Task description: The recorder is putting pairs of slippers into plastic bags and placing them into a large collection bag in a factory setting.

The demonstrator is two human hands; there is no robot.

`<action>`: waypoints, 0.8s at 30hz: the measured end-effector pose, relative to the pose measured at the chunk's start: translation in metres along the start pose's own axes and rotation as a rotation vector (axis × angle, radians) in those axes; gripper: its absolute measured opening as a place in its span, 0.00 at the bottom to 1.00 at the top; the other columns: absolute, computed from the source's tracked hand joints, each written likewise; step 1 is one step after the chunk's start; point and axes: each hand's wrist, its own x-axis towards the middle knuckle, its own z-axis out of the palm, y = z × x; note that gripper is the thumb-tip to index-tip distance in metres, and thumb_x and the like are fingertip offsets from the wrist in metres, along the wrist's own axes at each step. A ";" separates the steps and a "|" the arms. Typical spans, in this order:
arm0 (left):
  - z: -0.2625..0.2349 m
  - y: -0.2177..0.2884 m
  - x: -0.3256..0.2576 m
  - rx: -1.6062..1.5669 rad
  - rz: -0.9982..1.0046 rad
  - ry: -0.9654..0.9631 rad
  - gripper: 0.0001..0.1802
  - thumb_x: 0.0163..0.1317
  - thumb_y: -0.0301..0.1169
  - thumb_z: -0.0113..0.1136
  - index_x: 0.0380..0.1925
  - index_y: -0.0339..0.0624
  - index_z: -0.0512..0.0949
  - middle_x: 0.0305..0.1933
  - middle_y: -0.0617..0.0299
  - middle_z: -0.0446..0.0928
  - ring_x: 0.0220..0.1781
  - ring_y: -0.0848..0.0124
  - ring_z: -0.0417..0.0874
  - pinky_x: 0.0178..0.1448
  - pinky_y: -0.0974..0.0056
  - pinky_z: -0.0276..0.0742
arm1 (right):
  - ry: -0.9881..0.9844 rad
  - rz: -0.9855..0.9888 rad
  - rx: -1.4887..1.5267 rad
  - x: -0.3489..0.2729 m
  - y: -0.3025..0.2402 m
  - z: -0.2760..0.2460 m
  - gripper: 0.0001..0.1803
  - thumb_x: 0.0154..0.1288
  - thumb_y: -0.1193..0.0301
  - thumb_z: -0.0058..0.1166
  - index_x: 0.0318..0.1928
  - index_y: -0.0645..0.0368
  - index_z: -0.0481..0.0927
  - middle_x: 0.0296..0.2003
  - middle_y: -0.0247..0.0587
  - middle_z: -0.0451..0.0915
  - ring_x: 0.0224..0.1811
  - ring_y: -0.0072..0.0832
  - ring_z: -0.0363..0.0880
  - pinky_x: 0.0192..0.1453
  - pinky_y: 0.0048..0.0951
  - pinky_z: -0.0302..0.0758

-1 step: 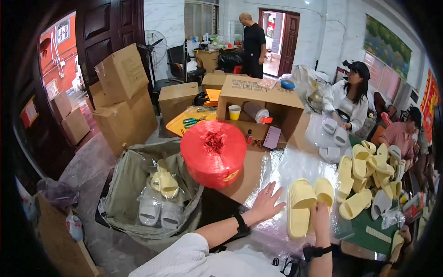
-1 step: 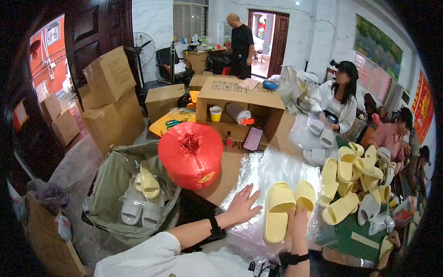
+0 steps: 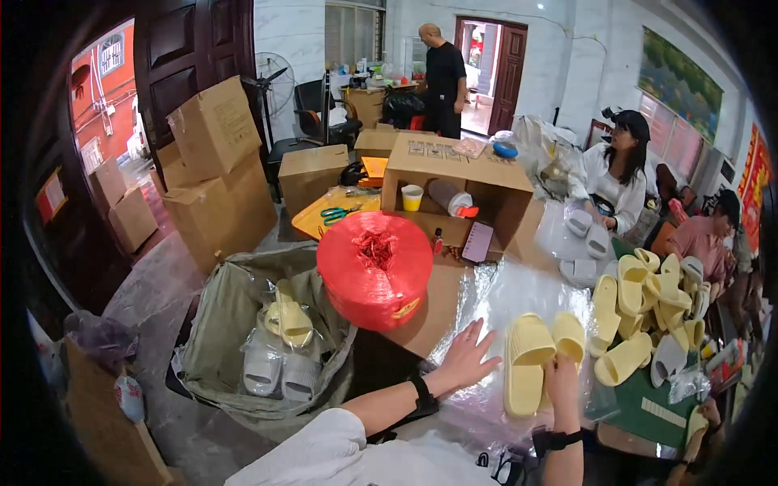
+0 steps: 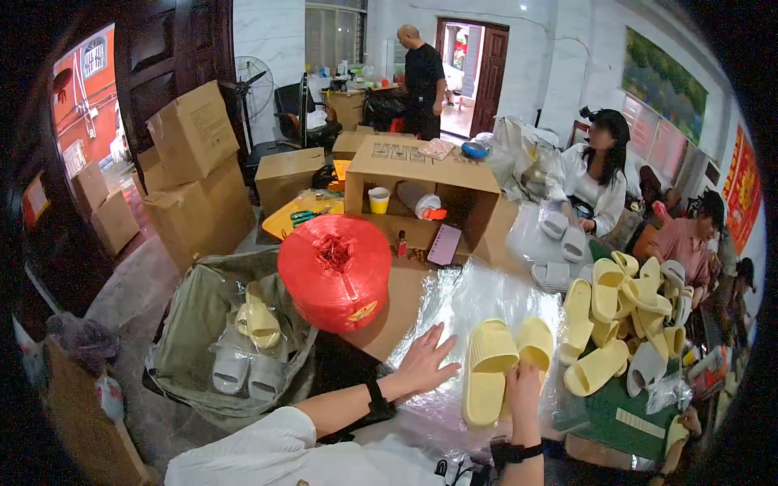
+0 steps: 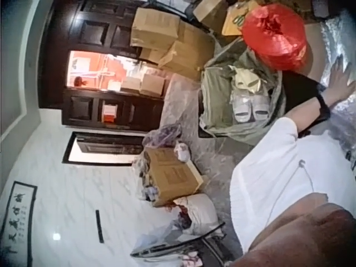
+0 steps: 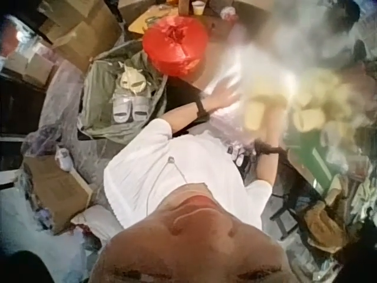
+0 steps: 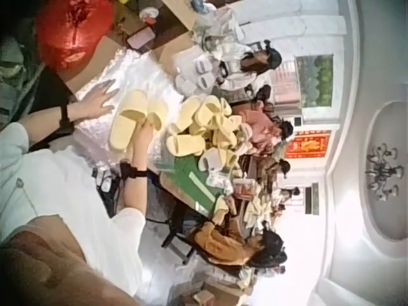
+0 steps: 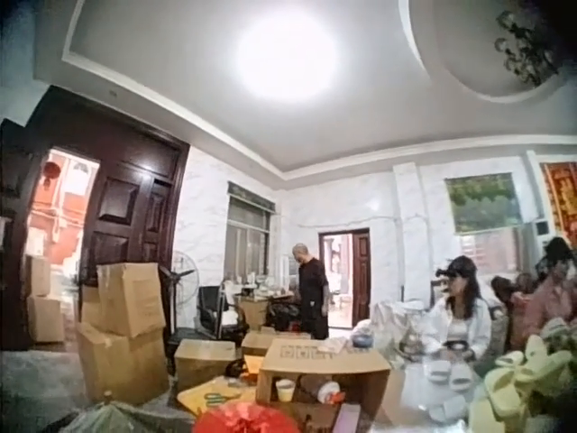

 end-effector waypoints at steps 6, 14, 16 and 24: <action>-0.007 0.004 0.000 0.009 0.106 -0.057 0.34 0.61 0.55 0.58 0.63 0.51 0.73 0.73 0.45 0.60 0.74 0.39 0.56 0.72 0.42 0.57 | -0.019 0.045 -0.008 0.021 0.008 0.010 0.17 0.62 0.63 0.57 0.43 0.66 0.79 0.35 0.58 0.78 0.39 0.51 0.78 0.44 0.45 0.74; -0.003 0.001 0.002 0.088 0.113 -0.065 0.30 0.61 0.55 0.56 0.60 0.55 0.76 0.73 0.50 0.63 0.74 0.41 0.56 0.72 0.42 0.57 | -0.005 0.104 -0.041 0.052 0.010 0.013 0.25 0.60 0.54 0.59 0.42 0.67 0.82 0.36 0.60 0.83 0.40 0.52 0.82 0.45 0.44 0.77; -0.004 0.001 -0.001 0.082 0.089 -0.083 0.30 0.62 0.55 0.55 0.61 0.55 0.76 0.73 0.50 0.62 0.74 0.41 0.56 0.72 0.42 0.57 | -0.136 0.135 -0.203 0.062 0.002 0.010 0.31 0.59 0.47 0.57 0.45 0.66 0.82 0.37 0.61 0.83 0.42 0.53 0.83 0.47 0.46 0.78; -0.004 0.003 -0.003 0.115 0.097 -0.083 0.31 0.63 0.55 0.55 0.62 0.54 0.74 0.74 0.50 0.60 0.75 0.42 0.54 0.72 0.42 0.58 | -0.189 0.079 -0.339 0.073 0.005 0.032 0.30 0.61 0.46 0.54 0.42 0.64 0.82 0.39 0.56 0.82 0.41 0.52 0.82 0.47 0.47 0.78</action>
